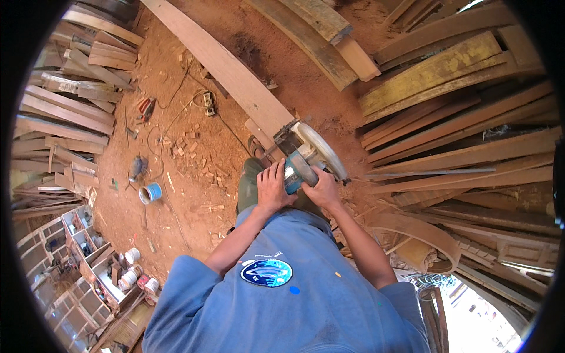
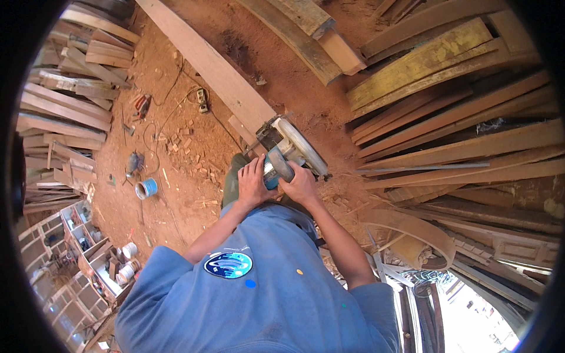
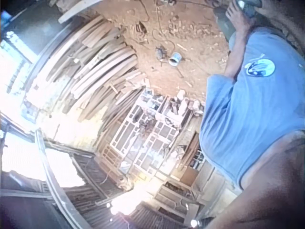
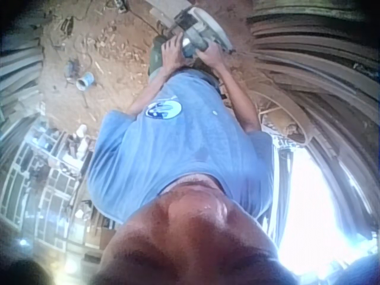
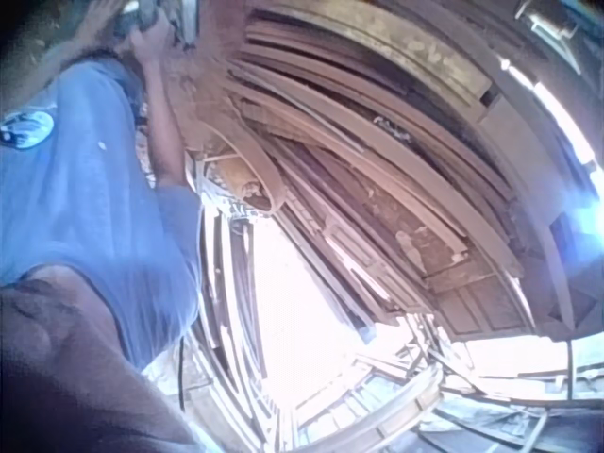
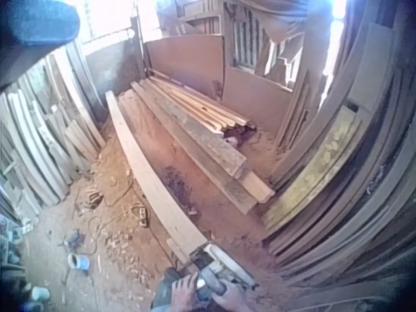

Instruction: The person selects a long wooden plank from a stack, places it on the floor, and uses a circular saw to cut it. After cutting, the person moves the plank and repeats the process with another piece of wood.

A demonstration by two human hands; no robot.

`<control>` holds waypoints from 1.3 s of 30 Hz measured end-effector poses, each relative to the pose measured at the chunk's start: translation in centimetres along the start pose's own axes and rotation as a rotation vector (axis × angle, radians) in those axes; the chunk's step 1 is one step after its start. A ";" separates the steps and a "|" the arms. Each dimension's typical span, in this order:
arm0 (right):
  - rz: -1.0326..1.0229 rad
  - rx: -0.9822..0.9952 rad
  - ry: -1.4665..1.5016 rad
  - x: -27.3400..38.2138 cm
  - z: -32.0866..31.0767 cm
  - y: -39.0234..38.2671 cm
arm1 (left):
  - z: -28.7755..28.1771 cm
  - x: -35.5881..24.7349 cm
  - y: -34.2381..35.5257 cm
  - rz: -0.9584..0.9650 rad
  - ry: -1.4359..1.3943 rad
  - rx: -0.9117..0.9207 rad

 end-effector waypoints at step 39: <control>-0.040 -0.028 -0.001 2.4 3.0 7.2 | -3.1 4.0 6.2 -0.031 0.085 0.026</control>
Point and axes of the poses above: each hand's wrist, its own y-axis towards the middle knuckle, its own z-axis out of the palm, x = y × z, the point moved 9 cm from there along y, towards the middle knuckle, and after that the axes turned 13 degrees about -z, right-handed, at the moved point
